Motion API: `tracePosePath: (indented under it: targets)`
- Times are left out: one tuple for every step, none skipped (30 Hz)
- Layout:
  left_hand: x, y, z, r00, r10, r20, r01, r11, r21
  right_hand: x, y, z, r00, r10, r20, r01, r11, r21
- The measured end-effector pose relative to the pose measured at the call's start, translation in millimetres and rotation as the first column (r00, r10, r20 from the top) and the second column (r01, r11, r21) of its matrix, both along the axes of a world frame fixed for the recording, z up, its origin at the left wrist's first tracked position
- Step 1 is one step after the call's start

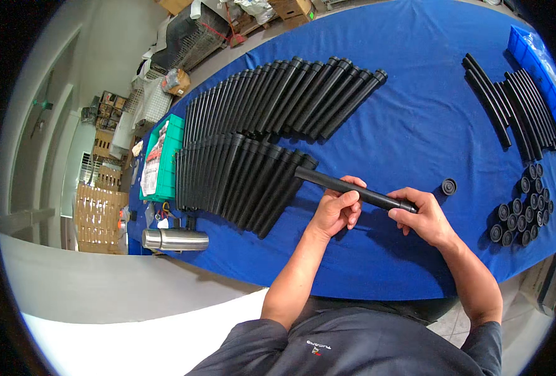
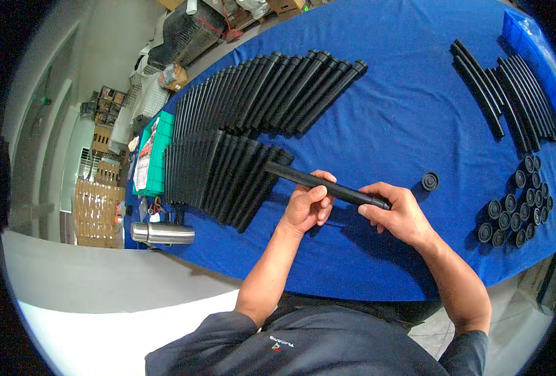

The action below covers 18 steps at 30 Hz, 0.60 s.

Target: The person inserts a plastic end cap into a black plastic tube by hand.

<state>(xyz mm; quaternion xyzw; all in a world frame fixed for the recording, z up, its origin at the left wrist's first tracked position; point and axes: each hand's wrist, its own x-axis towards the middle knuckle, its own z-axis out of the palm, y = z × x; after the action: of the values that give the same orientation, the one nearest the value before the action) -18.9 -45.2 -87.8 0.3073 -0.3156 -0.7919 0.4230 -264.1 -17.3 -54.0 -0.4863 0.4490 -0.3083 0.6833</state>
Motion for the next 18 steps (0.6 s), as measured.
tracePosePath:
  targets:
    - [-0.2, -1.0, -0.1, 1.000, 0.000, -0.004, 0.000, 1.000, 0.002, 1.3, 1.4, -3.6, 0.997, -0.057, -0.050, 0.047, 0.980, -0.192]
    - [-0.5, -1.7, -0.3, 1.000, 0.008, -0.023, -0.008, 1.000, 0.025, 1.6, 2.3, -5.9, 0.989, -0.122, -0.087, 0.081, 0.922, -0.378]
    - [-0.9, -2.3, -0.4, 0.999, 0.017, -0.040, -0.015, 0.999, 0.048, 1.1, 1.8, -7.0, 0.988, -0.122, -0.090, 0.080, 0.923, -0.376]
    - [-1.1, -3.4, 0.0, 0.999, 0.018, -0.041, -0.016, 0.999, 0.051, 0.7, 0.6, -7.9, 0.968, -0.189, -0.166, 0.045, 0.778, -0.626]
    - [-1.7, -4.6, 0.7, 0.997, 0.016, -0.070, -0.013, 0.998, 0.055, 0.0, 0.2, -8.5, 0.937, -0.274, -0.216, -0.022, 0.571, -0.821]
    - [-2.3, -4.8, 1.4, 0.995, 0.015, -0.099, -0.009, 0.998, 0.060, -1.2, 1.3, -7.2, 0.937, -0.274, -0.217, -0.022, 0.573, -0.819]
    - [-1.8, -5.0, 1.8, 0.995, 0.013, -0.098, -0.007, 0.998, 0.062, -1.7, 2.3, -4.9, 0.961, -0.192, -0.199, 0.020, 0.766, -0.642]
    - [-1.3, -4.9, 2.3, 0.996, 0.012, -0.087, -0.006, 0.998, 0.059, -2.0, 3.2, -2.7, 0.980, -0.119, -0.157, 0.043, 0.907, -0.419]
    - [-0.7, -4.9, 2.3, 0.997, 0.010, -0.076, -0.006, 0.998, 0.056, -1.7, 1.6, -0.6, 0.980, -0.122, -0.157, 0.046, 0.908, -0.417]
    - [-1.1, -4.8, 2.2, 0.997, 0.006, -0.077, -0.001, 0.998, 0.058, -2.3, -1.6, 2.3, 0.993, -0.062, -0.101, 0.039, 0.977, -0.210]
    - [-1.5, -4.6, 1.9, 0.998, 0.012, -0.068, -0.009, 0.999, 0.051, -3.1, -3.1, 3.5, 0.999, -0.016, -0.032, 0.016, 1.000, 0.005]
    - [-1.7, -4.4, 1.6, 0.998, 0.019, -0.058, -0.016, 0.999, 0.045, -3.0, -2.4, 1.3, 0.999, -0.019, -0.033, 0.019, 1.000, 0.006]
    - [-2.4, -4.2, 1.1, 0.998, 0.014, -0.060, -0.012, 0.999, 0.046, -2.4, -1.3, -2.5, 0.982, -0.103, -0.159, 0.031, 0.916, -0.399]
    - [-2.6, -4.2, 0.1, 0.998, 0.018, -0.056, -0.015, 0.999, 0.050, -1.8, 0.1, -6.0, 0.944, -0.227, -0.239, -0.022, 0.679, -0.734]
    - [-3.6, -4.4, -0.4, 0.998, 0.022, -0.051, -0.020, 0.998, 0.054, -1.0, 1.8, -7.8, 0.939, -0.259, -0.224, 0.003, 0.661, -0.751]
    - [-3.0, -4.2, -0.3, 0.999, 0.023, -0.049, -0.021, 0.998, 0.055, -0.8, 2.1, -6.7, 0.940, -0.258, -0.222, 0.004, 0.661, -0.750]
    - [-2.7, -4.3, 0.0, 0.998, 0.014, -0.059, -0.012, 0.999, 0.037, -1.6, 2.5, -4.1, 0.960, -0.173, -0.219, 0.015, 0.814, -0.580]
    - [-2.2, -4.2, 0.2, 0.998, 0.005, -0.068, -0.004, 1.000, 0.018, -2.4, 2.7, -1.1, 0.977, -0.090, -0.195, 0.009, 0.925, -0.380]
